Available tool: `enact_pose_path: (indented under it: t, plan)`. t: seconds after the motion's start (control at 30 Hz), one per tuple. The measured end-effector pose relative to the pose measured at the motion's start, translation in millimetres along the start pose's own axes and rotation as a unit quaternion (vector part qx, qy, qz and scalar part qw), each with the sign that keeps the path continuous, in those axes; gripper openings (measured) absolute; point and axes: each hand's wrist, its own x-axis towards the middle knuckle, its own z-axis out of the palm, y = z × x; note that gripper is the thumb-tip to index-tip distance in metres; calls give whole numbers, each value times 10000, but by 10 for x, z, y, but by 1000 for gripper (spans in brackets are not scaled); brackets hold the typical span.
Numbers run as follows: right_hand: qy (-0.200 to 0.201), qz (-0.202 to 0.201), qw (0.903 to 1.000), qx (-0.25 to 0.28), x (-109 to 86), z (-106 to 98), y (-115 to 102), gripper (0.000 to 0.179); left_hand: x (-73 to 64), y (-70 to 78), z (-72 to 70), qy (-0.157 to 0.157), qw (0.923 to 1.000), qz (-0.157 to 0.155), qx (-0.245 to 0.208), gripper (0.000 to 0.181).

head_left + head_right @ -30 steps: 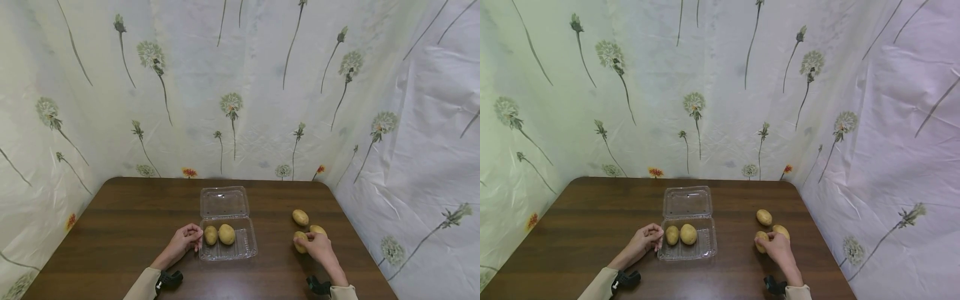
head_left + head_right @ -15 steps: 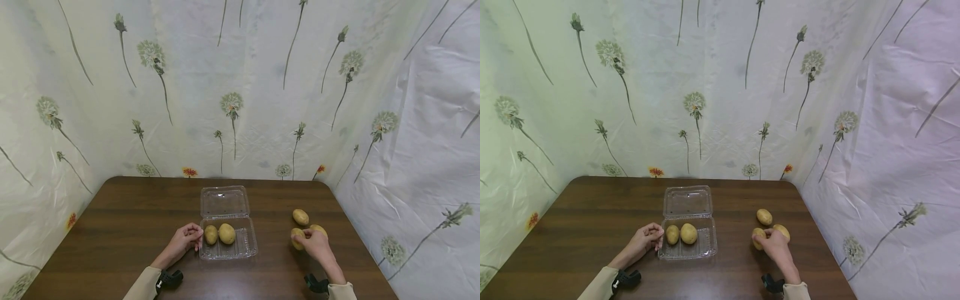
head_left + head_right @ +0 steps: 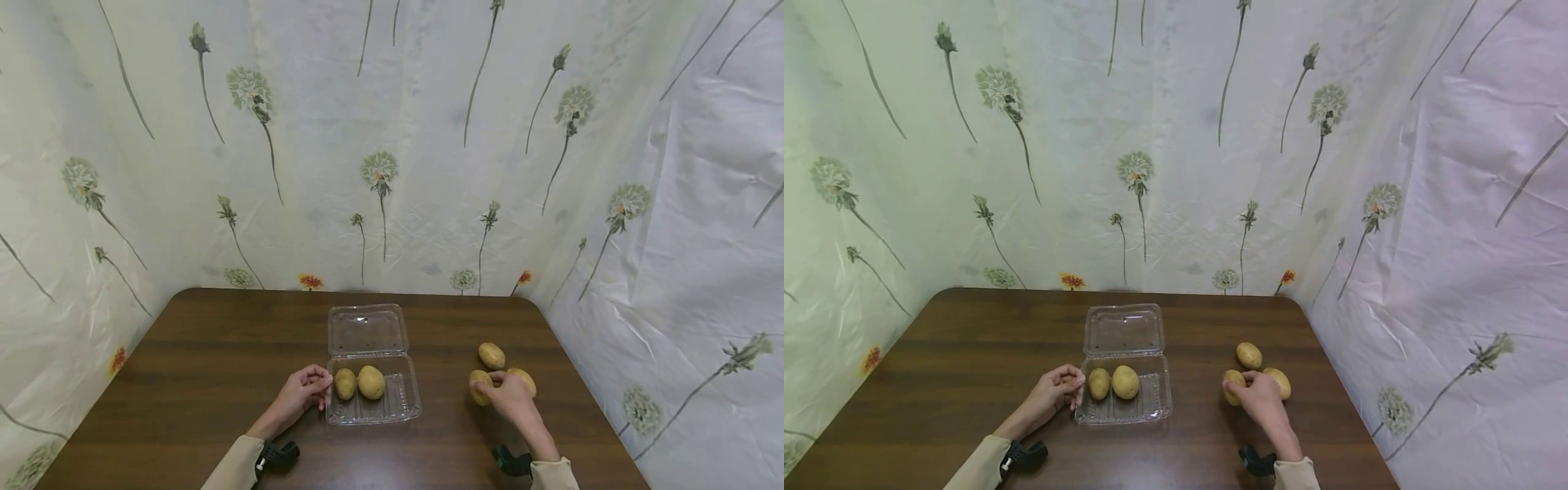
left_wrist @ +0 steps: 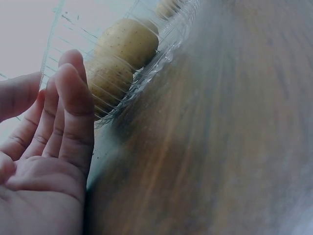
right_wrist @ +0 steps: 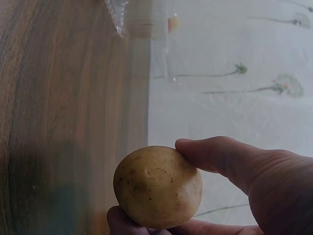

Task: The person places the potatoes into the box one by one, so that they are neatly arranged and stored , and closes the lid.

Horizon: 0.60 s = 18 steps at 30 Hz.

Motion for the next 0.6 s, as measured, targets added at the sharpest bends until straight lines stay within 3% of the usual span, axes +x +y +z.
enact_pose_path:
  t: [0.6]
  plan:
    - [84,-139,9998,120,10,93,-127,54,7,-6,-8,-35,10000,7,-4,36]
